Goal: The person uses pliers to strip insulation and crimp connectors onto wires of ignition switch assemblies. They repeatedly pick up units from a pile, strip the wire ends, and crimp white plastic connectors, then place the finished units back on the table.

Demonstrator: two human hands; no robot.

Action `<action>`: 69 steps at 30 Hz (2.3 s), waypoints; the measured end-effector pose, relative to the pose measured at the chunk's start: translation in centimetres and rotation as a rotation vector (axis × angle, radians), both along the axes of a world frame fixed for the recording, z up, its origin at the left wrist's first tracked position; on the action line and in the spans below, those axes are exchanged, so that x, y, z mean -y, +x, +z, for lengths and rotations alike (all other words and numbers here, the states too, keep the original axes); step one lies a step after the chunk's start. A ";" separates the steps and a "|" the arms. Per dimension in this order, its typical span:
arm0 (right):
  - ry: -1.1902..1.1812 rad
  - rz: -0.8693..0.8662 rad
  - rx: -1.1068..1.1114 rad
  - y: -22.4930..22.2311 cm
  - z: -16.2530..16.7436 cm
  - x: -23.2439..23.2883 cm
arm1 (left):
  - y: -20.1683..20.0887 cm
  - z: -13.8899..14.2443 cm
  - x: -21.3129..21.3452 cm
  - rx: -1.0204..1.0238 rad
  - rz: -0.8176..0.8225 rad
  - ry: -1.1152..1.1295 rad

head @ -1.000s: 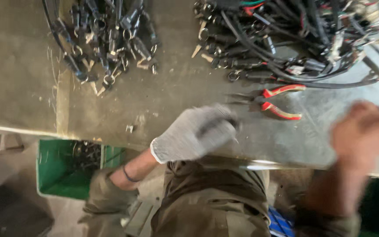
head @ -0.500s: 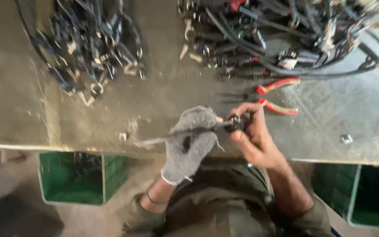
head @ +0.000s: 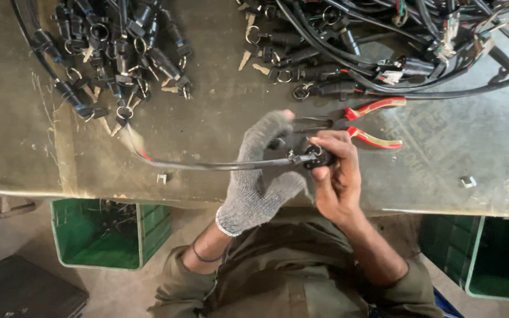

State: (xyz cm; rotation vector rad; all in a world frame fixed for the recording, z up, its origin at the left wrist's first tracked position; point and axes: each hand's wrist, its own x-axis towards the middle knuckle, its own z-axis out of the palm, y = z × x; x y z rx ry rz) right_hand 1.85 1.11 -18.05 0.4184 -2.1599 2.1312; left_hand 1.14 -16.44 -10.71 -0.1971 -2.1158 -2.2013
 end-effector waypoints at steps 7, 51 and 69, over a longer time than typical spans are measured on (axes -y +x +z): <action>0.758 -0.028 -0.470 -2.2 5.0 -0.3 | 2.1 -4.6 -0.6 0.317 0.024 0.538; 1.348 -0.059 -0.739 -6.2 9.0 -6.8 | 2.2 -2.6 -0.5 0.294 -0.248 0.473; 0.284 0.085 0.166 0.7 1.8 -2.4 | 1.1 -1.1 0.3 0.080 0.038 0.443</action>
